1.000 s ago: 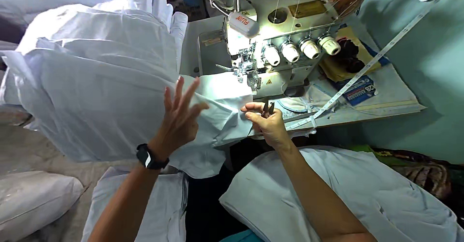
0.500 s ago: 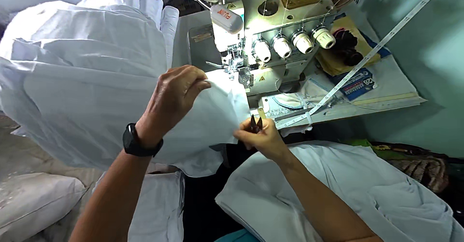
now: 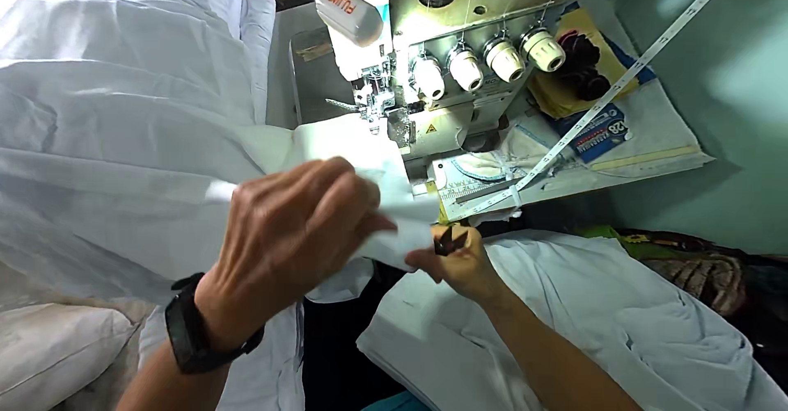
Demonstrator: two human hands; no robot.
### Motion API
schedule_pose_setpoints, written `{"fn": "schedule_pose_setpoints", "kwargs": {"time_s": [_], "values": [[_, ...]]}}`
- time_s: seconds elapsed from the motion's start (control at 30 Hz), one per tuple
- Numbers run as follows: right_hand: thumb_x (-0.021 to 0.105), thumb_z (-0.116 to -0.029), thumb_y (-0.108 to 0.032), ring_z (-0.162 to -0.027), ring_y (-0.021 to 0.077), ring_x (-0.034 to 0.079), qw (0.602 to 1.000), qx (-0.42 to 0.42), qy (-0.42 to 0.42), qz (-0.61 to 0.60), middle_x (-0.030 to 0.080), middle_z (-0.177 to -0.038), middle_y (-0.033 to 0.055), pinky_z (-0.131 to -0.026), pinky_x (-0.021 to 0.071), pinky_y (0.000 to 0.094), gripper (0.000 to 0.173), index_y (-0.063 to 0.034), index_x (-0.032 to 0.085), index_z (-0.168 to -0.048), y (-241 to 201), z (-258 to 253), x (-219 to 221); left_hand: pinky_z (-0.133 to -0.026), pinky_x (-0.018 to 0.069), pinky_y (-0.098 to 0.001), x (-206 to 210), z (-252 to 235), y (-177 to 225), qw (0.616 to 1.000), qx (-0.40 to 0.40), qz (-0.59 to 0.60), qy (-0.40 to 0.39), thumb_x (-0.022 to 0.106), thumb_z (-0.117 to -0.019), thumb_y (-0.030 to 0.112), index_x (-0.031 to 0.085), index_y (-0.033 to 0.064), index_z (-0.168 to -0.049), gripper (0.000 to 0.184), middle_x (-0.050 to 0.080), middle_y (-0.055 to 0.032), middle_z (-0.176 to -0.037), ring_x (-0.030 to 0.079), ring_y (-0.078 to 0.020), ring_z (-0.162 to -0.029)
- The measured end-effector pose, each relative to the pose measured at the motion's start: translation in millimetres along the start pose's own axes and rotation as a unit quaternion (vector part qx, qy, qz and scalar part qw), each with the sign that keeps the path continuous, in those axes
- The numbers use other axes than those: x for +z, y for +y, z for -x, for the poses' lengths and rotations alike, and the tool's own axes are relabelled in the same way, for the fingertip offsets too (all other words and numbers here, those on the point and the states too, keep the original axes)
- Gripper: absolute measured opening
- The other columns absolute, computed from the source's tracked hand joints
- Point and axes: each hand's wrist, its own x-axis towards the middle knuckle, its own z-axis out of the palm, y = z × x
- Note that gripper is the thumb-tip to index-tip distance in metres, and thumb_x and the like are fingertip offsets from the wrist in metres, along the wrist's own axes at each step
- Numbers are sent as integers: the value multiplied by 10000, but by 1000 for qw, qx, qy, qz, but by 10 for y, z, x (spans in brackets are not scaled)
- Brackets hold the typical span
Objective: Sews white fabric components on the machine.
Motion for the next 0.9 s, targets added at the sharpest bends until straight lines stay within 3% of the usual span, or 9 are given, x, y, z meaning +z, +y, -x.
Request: {"fn": "schedule_pose_setpoints", "kwargs": {"time_s": [0.03, 0.1, 0.17, 0.27, 0.37, 0.5, 0.6, 0.77, 0.9], "values": [[714, -887, -37, -563, -104, 554, 1000, 17, -1, -7, 654, -681, -158, -532, 476, 92, 90, -110, 703, -835, 12, 51, -1, -501, 352, -305, 67, 66, -27, 1000, 12, -16, 6, 579, -1018, 274, 586, 48, -857, 277, 525, -74, -689, 502, -194, -568], [622, -933, 1, -561, -102, 527, 998, 52, 14, 18, 639, -690, -137, -537, 455, 90, 102, -48, 700, -889, 47, 51, -12, -468, 347, -352, 231, 160, -153, 1000, 10, -29, 1, 544, -985, 162, 612, 22, -839, 214, 527, -101, -646, 507, -245, -523], [615, -939, -13, -566, -113, 505, 994, 51, 62, 77, 640, -697, -126, -544, 426, 83, 114, -46, 684, -855, 110, -45, -24, -504, 405, -357, 381, 194, -291, 1000, -25, 11, 1, 531, -956, 55, 682, -20, -892, 181, 594, -137, -683, 568, -253, -562], [751, -857, -57, -654, -67, 508, 973, -39, 145, 173, 615, -799, -24, -605, 433, 92, 117, 3, 674, -794, 333, -238, -83, -694, 490, -227, 431, 163, -395, 993, -79, 90, 1, 520, -982, -4, 680, -70, -992, 174, 641, -150, -833, 612, -149, -744], [724, -895, -42, -680, -46, 532, 974, 10, 141, 179, 650, -974, 41, -623, 460, 109, 88, 34, 706, -933, 348, -347, -139, -745, 464, -152, 475, 163, -492, 987, -100, 124, 2, 531, -1027, 48, 638, -77, -988, 170, 623, -126, -868, 584, -60, -790], [733, -845, 58, -539, -48, 533, 979, 96, 170, 66, 716, -801, -12, -510, 460, 123, 87, -15, 730, -796, 255, -344, -67, -678, 412, -120, 529, 116, -596, 983, -104, 149, 17, 552, -1034, 97, 612, -68, -881, 233, 577, -85, -783, 513, -8, -712], [754, -794, 96, -535, -37, 556, 976, 88, 200, 23, 723, -757, -21, -504, 474, 131, 164, -49, 730, -721, 290, -342, -33, -720, 424, -83, 651, -73, -721, 978, -106, 173, 45, 587, -1013, 90, 663, -91, -937, 210, 664, -99, -835, 540, 54, -748], [725, -764, 47, -498, -19, 522, 969, 87, 230, 23, 638, -642, -64, -471, 452, 160, 238, -121, 623, -630, 350, -315, 43, -763, 449, -97, 916, -173, -972, 957, -126, 261, 30, 609, -990, 87, 667, -53, -955, 156, 657, -50, -900, 561, 55, -812], [720, -722, 48, -547, -54, 515, 980, 85, 174, 53, 581, -641, -102, -508, 434, 126, 231, -121, 566, -686, 293, -98, 122, -798, 490, -169, 734, -56, -866, 952, -127, 277, -37, 661, -927, 44, 716, -16, -876, 96, 668, -54, -901, 614, -35, -856]]}}
